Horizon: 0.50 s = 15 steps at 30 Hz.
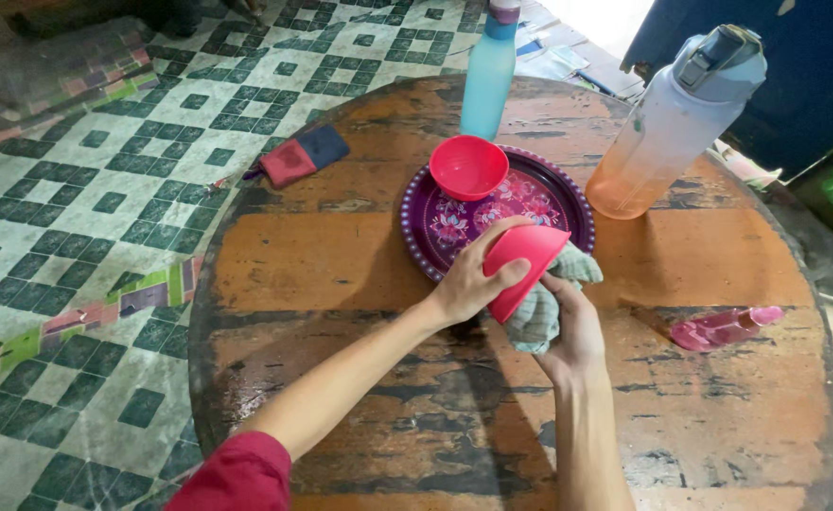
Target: The person wipes two red bowls and a metal spoon with a cloth on a round wooden table, then places the bowls on a purple tray and the spoon beside it. The person also moves two water bottles and a small pink bottle on the table.
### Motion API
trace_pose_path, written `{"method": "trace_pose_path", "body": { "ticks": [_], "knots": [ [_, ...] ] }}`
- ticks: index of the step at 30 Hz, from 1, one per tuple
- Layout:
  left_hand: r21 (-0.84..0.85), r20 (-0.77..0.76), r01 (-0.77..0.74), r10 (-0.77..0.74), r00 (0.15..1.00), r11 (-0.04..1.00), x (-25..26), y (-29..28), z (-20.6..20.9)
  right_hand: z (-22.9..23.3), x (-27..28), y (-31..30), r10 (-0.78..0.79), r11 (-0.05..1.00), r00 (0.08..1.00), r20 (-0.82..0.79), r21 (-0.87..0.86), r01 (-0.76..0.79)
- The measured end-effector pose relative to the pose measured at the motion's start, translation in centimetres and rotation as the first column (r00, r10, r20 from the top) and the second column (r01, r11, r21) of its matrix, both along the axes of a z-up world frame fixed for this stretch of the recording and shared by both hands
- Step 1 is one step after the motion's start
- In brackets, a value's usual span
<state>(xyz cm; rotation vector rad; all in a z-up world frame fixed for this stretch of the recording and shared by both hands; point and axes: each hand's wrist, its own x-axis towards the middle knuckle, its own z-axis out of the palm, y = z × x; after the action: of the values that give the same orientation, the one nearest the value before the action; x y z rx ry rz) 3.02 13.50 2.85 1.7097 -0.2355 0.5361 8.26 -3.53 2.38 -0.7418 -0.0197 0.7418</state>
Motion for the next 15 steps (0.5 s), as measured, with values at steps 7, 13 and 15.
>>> {"method": "trace_pose_path", "body": {
  "ticks": [7, 13, 15],
  "knots": [
    [-0.373, -0.172, -0.065, 0.000, 0.985, 0.925, -0.5, 0.3, 0.8, 4.1, -0.4, -1.7, -0.362, 0.932, 0.918, 0.160, 0.080, 0.353],
    [-0.774, -0.420, -0.056, -0.445, 0.790, 0.631, -1.5, 2.1, 2.2, 4.1, -2.2, -0.4, 0.057, 0.613, 0.234, 0.971, -0.219, 0.759],
    [-0.704, -0.535, -0.110, -0.422, 0.732, 0.702, -1.4, 1.7, 2.0, 3.7, -2.1, 0.5, 0.320, 0.659, -0.188, 0.929, -0.075, 0.748]
  ]
}}
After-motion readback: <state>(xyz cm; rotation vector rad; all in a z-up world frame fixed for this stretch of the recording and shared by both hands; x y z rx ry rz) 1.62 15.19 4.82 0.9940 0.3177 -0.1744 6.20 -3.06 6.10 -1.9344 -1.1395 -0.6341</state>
